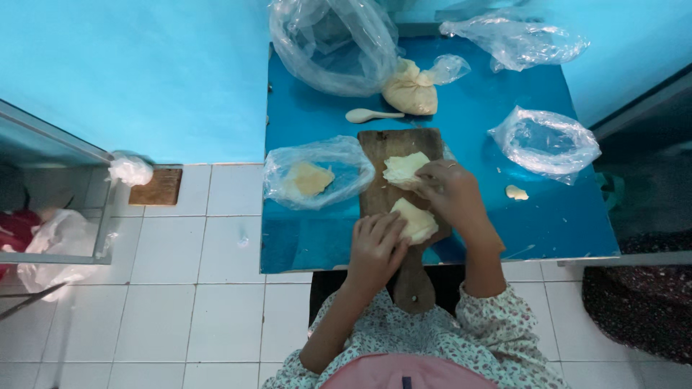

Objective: The person folds thin square dough wrappers in half into triangular pieces by hand and stacks the folded wrappers on a wooden board, repeating the fold cycle with wrappers taken from a pile. A knife and plastic bags of dough rest on the blue work table.

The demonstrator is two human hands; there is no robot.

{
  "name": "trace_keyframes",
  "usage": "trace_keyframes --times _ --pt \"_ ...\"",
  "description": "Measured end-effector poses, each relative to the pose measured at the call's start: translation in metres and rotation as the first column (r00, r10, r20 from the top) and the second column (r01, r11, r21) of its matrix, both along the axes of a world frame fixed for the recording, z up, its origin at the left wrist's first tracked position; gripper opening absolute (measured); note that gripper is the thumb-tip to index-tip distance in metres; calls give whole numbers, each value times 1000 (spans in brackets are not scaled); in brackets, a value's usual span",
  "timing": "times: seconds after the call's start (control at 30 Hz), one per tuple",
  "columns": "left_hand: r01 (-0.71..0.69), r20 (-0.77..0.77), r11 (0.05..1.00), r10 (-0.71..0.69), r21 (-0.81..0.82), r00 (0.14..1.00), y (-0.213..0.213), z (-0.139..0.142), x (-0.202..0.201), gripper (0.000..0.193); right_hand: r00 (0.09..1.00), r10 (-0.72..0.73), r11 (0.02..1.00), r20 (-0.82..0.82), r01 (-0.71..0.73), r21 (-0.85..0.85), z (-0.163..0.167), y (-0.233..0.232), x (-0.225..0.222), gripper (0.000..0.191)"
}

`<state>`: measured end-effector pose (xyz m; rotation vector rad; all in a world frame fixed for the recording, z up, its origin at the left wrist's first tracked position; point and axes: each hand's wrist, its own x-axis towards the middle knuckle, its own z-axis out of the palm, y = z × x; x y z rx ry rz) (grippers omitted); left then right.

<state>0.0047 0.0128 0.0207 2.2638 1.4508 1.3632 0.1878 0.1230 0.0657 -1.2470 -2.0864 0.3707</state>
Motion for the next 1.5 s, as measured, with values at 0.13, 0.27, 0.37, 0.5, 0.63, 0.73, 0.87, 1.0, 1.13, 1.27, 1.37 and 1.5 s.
trace_keyframes --times 0.13,0.27,0.37,0.5,0.63,0.73,0.87,1.0,1.13,1.27,1.37,1.5 --pt "21 -8 1000 -20 13 1000 -2 -6 -2 38 996 -65 992 -54 59 -109 -2 11 5 17" --pt "20 -33 1000 -19 22 999 -1 -8 0 40 986 -114 986 -122 97 -137 -8 19 7 18" --pt "13 -38 1000 -12 22 999 -1 -7 0 41 959 -151 979 -238 112 -171 -16 20 9 17" --pt "34 14 999 -34 -6 999 -2 -4 -3 40 896 -209 970 -391 140 -198 -23 24 13 18" --pt "45 119 998 -40 -43 992 -1 2 -5 35 733 -319 927 -601 109 -359 -23 21 20 21" --pt "31 264 996 -7 -87 965 0 7 -2 26 685 -283 938 -672 51 -344 -18 14 22 19" --pt "102 545 978 13 -180 838 3 14 4 19 599 -263 947 -756 9 -322 -16 0 19 17" --pt "209 657 949 -1 -238 754 19 23 10 27 570 -266 945 -777 -5 -327 -16 -3 16 18" --pt "45 433 993 9 -112 901 51 30 19 46 430 -343 899 -835 -107 -424 -17 -4 13 21" --pt "103 317 961 -17 -256 948 90 28 16 48 339 -306 888 -889 -234 -395 -18 -4 14 22" --pt "127 277 958 -53 -258 959 105 23 17 40 295 -315 887 -902 -247 -390 -20 -2 16 21" --pt "71 269 919 39 -387 962 103 17 16 26 219 -314 923 -924 -157 -351 -25 -4 24 20"
